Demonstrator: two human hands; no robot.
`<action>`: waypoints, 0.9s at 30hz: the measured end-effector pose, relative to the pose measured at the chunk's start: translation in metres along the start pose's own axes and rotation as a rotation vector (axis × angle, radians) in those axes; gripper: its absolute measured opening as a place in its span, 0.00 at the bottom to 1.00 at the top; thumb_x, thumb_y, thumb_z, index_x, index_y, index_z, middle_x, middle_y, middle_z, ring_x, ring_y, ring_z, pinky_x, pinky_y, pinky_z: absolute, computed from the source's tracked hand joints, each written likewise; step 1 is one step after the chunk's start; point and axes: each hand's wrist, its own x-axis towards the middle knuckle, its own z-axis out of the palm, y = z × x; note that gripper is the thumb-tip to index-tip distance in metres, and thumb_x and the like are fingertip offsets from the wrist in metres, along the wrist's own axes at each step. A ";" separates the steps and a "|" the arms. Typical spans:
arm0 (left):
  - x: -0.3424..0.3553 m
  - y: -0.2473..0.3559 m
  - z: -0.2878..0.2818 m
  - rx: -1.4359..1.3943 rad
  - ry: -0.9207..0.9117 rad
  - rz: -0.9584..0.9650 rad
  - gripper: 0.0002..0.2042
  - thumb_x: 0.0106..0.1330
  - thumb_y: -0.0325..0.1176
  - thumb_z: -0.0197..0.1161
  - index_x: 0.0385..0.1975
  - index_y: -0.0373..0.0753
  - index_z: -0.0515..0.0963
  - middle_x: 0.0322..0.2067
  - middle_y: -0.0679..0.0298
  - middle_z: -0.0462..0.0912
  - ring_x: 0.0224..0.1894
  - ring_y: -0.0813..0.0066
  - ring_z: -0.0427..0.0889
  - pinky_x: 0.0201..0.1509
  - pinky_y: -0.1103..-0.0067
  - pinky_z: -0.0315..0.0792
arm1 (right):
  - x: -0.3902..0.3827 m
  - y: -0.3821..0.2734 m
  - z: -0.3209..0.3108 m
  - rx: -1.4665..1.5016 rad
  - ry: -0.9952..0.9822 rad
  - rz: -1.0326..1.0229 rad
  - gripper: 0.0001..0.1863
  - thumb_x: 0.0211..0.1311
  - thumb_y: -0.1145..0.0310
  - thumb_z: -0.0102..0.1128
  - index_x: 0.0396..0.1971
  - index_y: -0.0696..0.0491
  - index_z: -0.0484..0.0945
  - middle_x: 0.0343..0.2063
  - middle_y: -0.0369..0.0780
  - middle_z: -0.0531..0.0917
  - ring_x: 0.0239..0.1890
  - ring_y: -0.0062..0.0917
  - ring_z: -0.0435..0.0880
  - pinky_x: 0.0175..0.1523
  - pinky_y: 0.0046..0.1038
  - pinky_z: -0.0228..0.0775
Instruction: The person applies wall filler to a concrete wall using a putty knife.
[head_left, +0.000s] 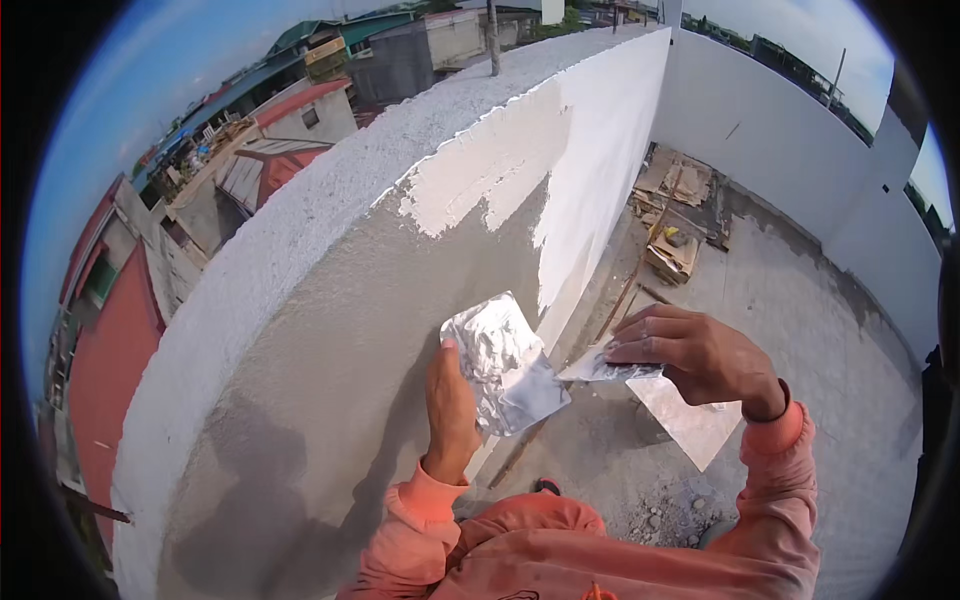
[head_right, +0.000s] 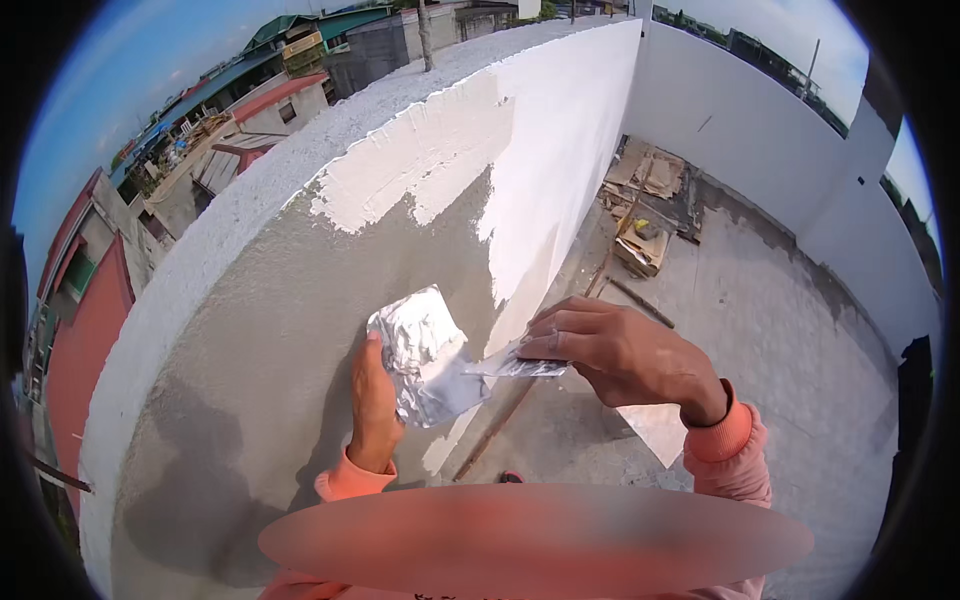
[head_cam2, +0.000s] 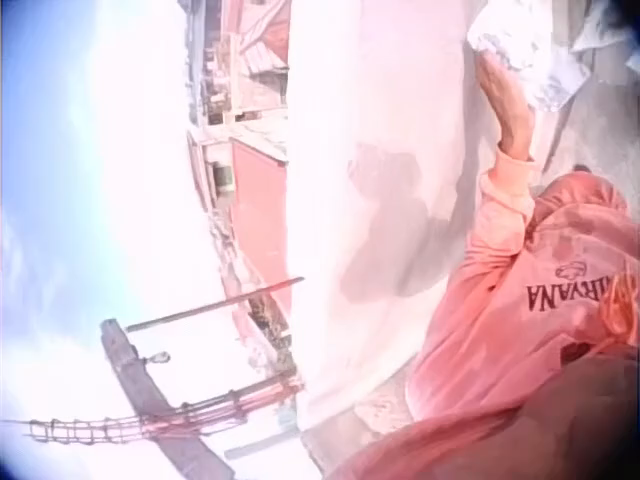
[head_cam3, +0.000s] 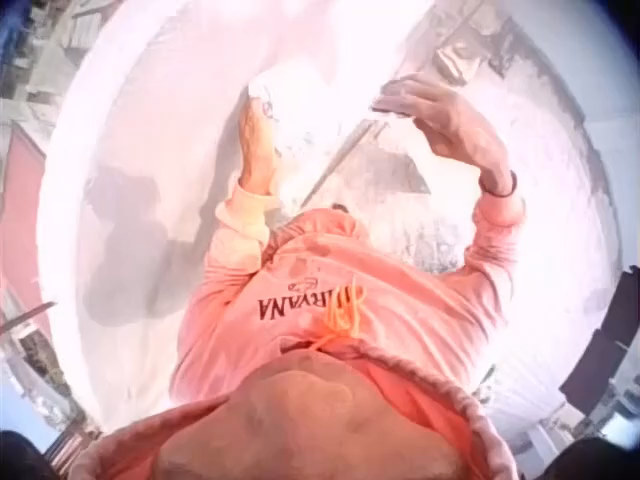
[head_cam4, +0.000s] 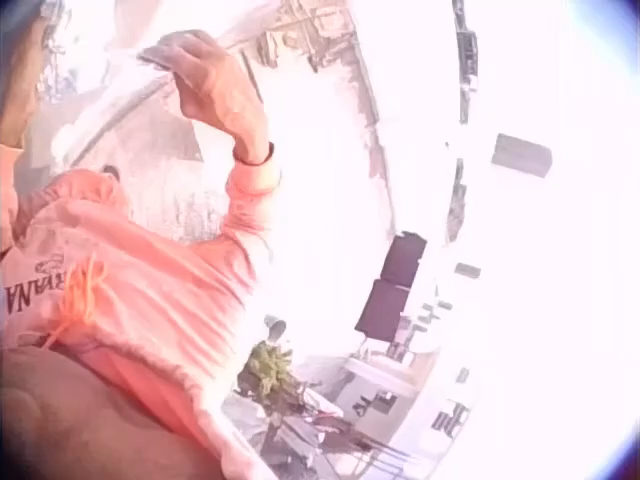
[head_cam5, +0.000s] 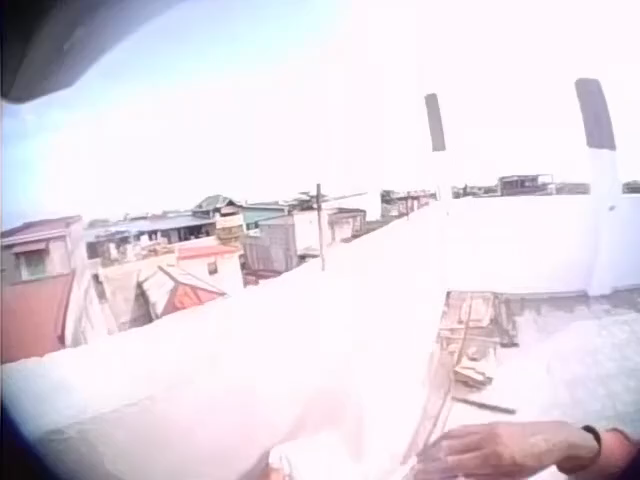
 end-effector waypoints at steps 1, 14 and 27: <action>-0.003 0.000 -0.003 -0.036 -0.012 -0.002 0.24 0.77 0.44 0.42 0.60 0.30 0.69 0.55 0.54 0.79 0.54 0.64 0.81 0.59 0.71 0.76 | 0.001 0.011 0.005 0.108 0.144 0.038 0.20 0.59 0.81 0.58 0.52 0.54 0.79 0.46 0.43 0.84 0.50 0.35 0.84 0.53 0.36 0.75; -0.067 0.002 -0.028 -0.082 0.062 -0.075 0.25 0.77 0.45 0.41 0.58 0.29 0.71 0.53 0.54 0.79 0.53 0.63 0.82 0.58 0.69 0.77 | 0.170 0.238 0.008 0.310 1.144 0.581 0.14 0.67 0.71 0.51 0.46 0.61 0.80 0.27 0.43 0.83 0.27 0.30 0.79 0.39 0.32 0.71; -0.084 0.002 -0.035 -0.095 0.085 -0.119 0.24 0.77 0.43 0.42 0.57 0.27 0.72 0.53 0.53 0.80 0.53 0.62 0.83 0.59 0.69 0.76 | 0.163 0.184 0.035 -0.052 1.065 0.471 0.12 0.63 0.77 0.50 0.44 0.65 0.73 0.35 0.53 0.76 0.37 0.50 0.79 0.44 0.43 0.72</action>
